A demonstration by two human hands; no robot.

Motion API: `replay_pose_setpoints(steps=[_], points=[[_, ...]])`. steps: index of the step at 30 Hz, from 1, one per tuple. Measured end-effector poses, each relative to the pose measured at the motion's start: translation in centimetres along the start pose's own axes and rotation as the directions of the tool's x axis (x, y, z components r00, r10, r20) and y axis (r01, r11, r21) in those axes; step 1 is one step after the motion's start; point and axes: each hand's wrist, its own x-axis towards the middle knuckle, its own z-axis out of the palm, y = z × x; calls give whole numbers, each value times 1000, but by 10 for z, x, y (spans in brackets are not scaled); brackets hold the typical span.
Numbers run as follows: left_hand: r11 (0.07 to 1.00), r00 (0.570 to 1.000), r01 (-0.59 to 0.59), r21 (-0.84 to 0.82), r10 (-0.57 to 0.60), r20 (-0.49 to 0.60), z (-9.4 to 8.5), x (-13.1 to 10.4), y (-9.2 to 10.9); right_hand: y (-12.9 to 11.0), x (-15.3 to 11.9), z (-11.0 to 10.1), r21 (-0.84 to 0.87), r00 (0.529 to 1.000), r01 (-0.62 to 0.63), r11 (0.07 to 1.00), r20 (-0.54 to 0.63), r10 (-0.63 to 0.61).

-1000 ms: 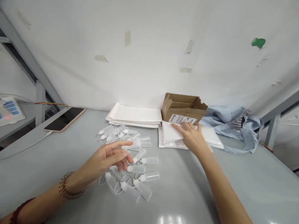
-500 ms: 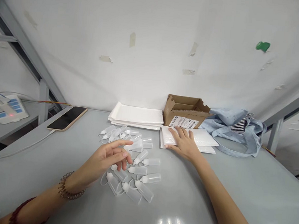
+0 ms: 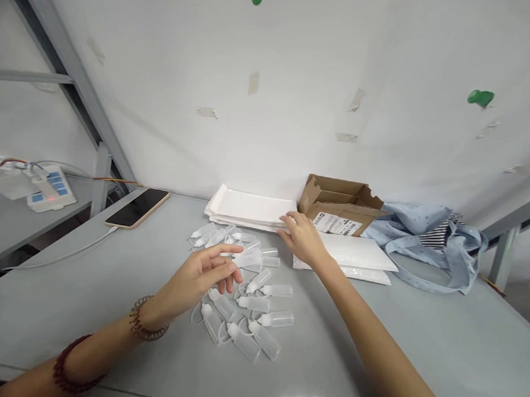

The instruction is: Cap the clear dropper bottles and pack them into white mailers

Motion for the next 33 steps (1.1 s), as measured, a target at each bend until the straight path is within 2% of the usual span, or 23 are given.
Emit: replay_pose_setpoints(steps=[4,8,14,21,26,33], points=[[1000,996,-26,13,27,-81,-5,4,-1,-13,47,11,-16,990,75,997,119,-73],[1000,994,-24,8,25,-109,-9,5,1,-15,65,10,-41,969,115,993,224,-103],[1000,989,5,-4,-6,-145,-14,6,2,-22,61,3,-143,949,115,983,307,-67],[1000,986,-4,-4,3,-168,-17,10,-1,-26,58,7,-234,935,88,968,355,1],[1000,983,14,-5,-14,-181,-18,12,-2,-25,61,9,-267,920,124,956,393,-10],[1000,983,16,6,-15,-184,-18,12,-2,-38,50,17,-322,919,162,933,393,-24]])
